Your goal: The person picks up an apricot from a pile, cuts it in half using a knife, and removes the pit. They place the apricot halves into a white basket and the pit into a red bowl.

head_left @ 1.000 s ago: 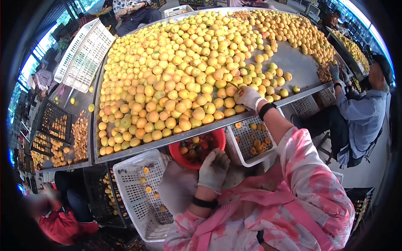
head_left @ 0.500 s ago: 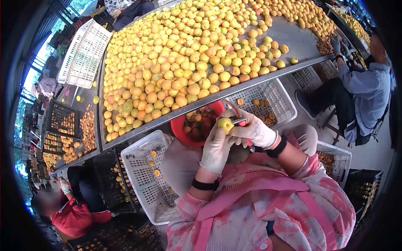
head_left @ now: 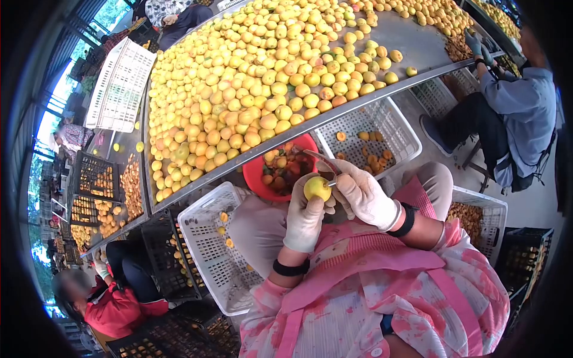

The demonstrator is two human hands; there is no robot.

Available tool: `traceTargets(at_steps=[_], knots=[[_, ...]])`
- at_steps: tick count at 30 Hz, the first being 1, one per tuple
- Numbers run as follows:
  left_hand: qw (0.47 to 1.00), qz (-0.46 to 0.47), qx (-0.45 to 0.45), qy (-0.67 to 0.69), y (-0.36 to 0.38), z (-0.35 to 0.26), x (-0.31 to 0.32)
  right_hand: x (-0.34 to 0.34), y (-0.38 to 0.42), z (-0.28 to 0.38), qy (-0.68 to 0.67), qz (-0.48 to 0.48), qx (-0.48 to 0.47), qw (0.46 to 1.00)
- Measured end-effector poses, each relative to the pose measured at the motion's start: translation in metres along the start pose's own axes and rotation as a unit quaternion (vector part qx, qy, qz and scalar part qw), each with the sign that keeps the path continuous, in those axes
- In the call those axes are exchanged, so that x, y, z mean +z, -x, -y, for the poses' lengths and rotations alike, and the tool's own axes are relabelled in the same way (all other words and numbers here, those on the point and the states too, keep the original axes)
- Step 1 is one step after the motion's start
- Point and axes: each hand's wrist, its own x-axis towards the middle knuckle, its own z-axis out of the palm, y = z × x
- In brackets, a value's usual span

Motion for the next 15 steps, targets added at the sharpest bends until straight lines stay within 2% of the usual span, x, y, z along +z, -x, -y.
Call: traceTargets(at_steps=[4, 6, 7, 9, 13, 15], knots=[[0.999, 0.006, 0.016, -0.039, 0.005, -0.008, 0.016, -0.001, 0.002, -0.003, 0.016, 0.005, -0.009, 1.000], [0.995, -0.001, 0.038, -0.094, 0.010, -0.009, 0.021, 0.000, 0.004, -0.005, 0.139, -0.013, -0.043, 0.989], [0.995, -0.001, 0.037, -0.094, 0.010, -0.009, 0.024, 0.000, 0.005, -0.005, 0.139, -0.014, -0.042, 0.989], [0.984, -0.024, 0.104, -0.142, 0.012, -0.007, 0.030, 0.002, 0.006, -0.003, 0.335, -0.063, -0.154, 0.927], [0.969, -0.003, 0.128, -0.210, 0.020, -0.019, 0.040, 0.003, 0.014, 0.007, 0.341, -0.041, -0.100, 0.934], [0.965, -0.008, 0.139, -0.224, 0.021, -0.018, 0.041, 0.002, 0.011, 0.003, 0.372, -0.049, -0.163, 0.912]])
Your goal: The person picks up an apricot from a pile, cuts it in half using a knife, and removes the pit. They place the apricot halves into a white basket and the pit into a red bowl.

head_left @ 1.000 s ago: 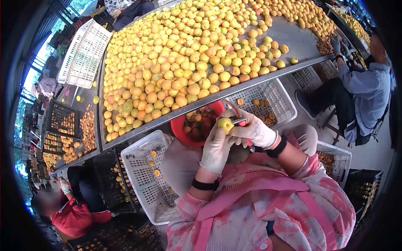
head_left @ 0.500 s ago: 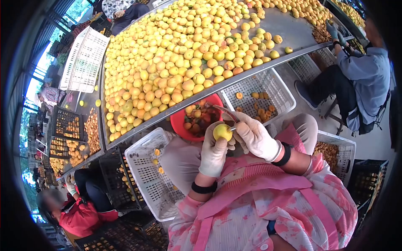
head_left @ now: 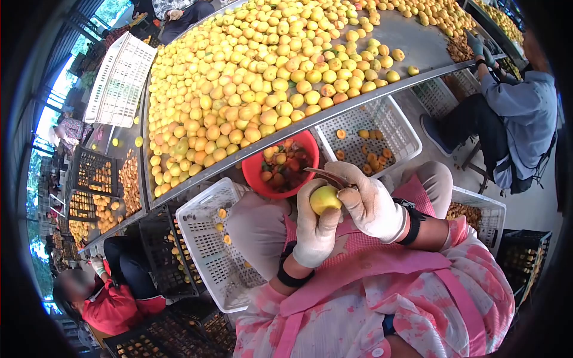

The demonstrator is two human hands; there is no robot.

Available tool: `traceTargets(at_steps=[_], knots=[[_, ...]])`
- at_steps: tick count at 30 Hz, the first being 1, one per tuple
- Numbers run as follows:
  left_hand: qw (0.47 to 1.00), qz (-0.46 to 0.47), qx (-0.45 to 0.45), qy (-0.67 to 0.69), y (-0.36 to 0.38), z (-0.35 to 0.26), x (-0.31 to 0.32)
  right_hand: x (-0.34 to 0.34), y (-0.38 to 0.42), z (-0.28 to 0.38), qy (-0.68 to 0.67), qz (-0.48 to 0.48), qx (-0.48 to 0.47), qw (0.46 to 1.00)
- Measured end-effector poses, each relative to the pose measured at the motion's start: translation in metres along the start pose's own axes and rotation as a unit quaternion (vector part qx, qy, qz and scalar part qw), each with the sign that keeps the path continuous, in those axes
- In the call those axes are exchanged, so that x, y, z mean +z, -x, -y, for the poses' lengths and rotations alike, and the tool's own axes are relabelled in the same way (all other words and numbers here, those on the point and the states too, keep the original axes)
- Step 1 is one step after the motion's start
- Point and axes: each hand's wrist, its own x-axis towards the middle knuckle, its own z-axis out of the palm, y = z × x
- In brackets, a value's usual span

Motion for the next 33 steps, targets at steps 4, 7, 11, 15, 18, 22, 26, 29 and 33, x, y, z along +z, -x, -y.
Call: traceTargets(at_steps=[4, 7, 11, 15, 18, 22, 26, 29, 33], knots=[[0.999, -0.005, 0.023, -0.037, 0.001, -0.002, 0.002, 0.009, -0.003, -0.006, -0.031, -0.015, -0.038, 0.999], [0.994, 0.002, 0.057, -0.098, 0.000, 0.015, -0.008, 0.006, -0.002, -0.008, -0.255, 0.075, 0.109, 0.958], [0.998, 0.045, -0.049, -0.005, -0.002, 0.022, -0.020, -0.001, -0.007, -0.002, -0.403, 0.094, 0.315, 0.854], [0.992, 0.041, -0.104, 0.055, -0.001, 0.033, -0.025, -0.007, -0.007, -0.006, -0.441, 0.159, 0.410, 0.782], [0.992, 0.020, -0.105, 0.073, 0.001, 0.038, -0.027, -0.005, -0.004, -0.013, -0.474, 0.168, 0.432, 0.748], [0.963, 0.018, -0.132, 0.236, 0.001, 0.038, -0.031, -0.009, -0.004, -0.027, -0.584, 0.204, 0.439, 0.652], [0.931, 0.019, -0.164, 0.325, 0.001, 0.032, -0.031, -0.010, 0.002, -0.023, -0.580, 0.207, 0.411, 0.672], [0.921, -0.025, -0.189, 0.341, 0.000, 0.027, -0.033, -0.005, 0.004, -0.015, -0.485, 0.152, 0.398, 0.764], [0.931, -0.036, -0.188, 0.310, 0.000, 0.024, -0.036, -0.007, 0.005, -0.018, -0.314, 0.165, 0.267, 0.896]])
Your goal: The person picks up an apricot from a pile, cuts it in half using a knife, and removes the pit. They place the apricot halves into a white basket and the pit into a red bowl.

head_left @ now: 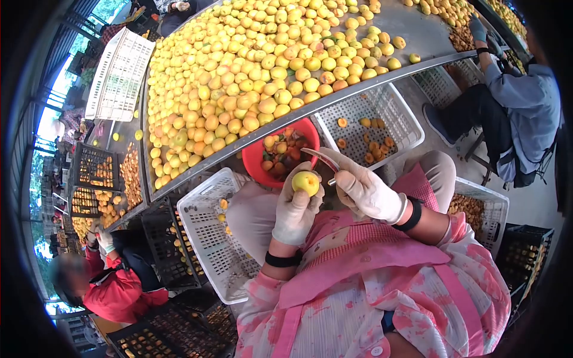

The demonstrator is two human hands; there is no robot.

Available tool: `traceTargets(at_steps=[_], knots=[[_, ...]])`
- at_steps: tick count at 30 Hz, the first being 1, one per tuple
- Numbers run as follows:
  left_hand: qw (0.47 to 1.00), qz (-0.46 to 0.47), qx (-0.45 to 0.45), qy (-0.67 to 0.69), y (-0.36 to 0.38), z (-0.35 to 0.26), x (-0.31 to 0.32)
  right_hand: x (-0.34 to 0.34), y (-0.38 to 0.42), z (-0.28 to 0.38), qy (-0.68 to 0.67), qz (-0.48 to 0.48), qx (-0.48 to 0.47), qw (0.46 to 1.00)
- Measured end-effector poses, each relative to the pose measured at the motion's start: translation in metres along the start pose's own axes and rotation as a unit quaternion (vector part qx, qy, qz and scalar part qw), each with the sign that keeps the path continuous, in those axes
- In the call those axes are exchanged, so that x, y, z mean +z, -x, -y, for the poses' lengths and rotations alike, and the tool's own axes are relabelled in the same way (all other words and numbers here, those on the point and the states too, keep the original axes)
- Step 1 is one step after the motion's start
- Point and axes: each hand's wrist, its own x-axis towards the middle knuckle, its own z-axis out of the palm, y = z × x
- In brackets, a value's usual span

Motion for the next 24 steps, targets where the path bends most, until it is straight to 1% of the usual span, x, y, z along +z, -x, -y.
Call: traceTargets(at_steps=[1, 2, 3, 4, 6, 7, 8, 10, 14, 16, 20, 22, 23, 24], knots=[[1.000, -0.003, 0.009, -0.026, 0.000, 0.000, 0.000, 0.003, -0.002, -0.006, 0.061, -0.015, -0.069, 0.996], [1.000, -0.004, 0.011, -0.024, 0.000, -0.001, -0.001, 0.007, -0.004, -0.010, 0.121, -0.028, -0.138, 0.983], [0.998, 0.011, 0.015, -0.053, 0.000, -0.002, -0.003, 0.013, -0.007, -0.012, 0.115, -0.044, -0.160, 0.979], [0.996, 0.026, 0.019, -0.082, -0.001, -0.002, -0.004, 0.014, -0.007, -0.016, 0.118, -0.041, -0.159, 0.979], [0.995, 0.026, 0.026, -0.089, 0.000, -0.003, 0.002, 0.016, -0.009, -0.024, 0.190, -0.057, -0.218, 0.956], [0.994, 0.026, 0.029, -0.097, 0.001, -0.004, 0.005, 0.015, -0.003, -0.012, 0.207, -0.034, -0.166, 0.964], [0.995, 0.025, 0.031, -0.096, 0.002, -0.005, 0.006, 0.016, -0.001, -0.009, 0.208, -0.032, -0.166, 0.963], [0.992, 0.037, 0.034, -0.118, 0.002, -0.007, 0.008, 0.017, 0.002, -0.006, 0.273, -0.051, -0.174, 0.945], [0.989, 0.057, 0.021, -0.136, 0.003, -0.010, 0.005, 0.018, 0.004, -0.009, 0.316, -0.067, -0.178, 0.929], [0.973, 0.045, 0.036, -0.223, 0.006, -0.013, 0.011, 0.019, 0.006, -0.006, 0.305, -0.054, -0.185, 0.933], [0.980, 0.051, 0.038, -0.187, 0.006, -0.014, 0.016, 0.017, 0.004, -0.006, 0.321, -0.049, -0.182, 0.928], [0.997, 0.060, 0.045, -0.004, 0.003, -0.006, 0.024, 0.020, 0.002, -0.011, 0.295, -0.081, -0.240, 0.922], [0.997, 0.062, 0.047, -0.005, 0.003, -0.003, 0.027, 0.020, 0.001, -0.010, 0.296, -0.080, -0.242, 0.920], [0.997, 0.048, 0.051, 0.013, 0.005, 0.000, 0.029, 0.020, 0.001, -0.008, 0.329, -0.100, -0.264, 0.901]])
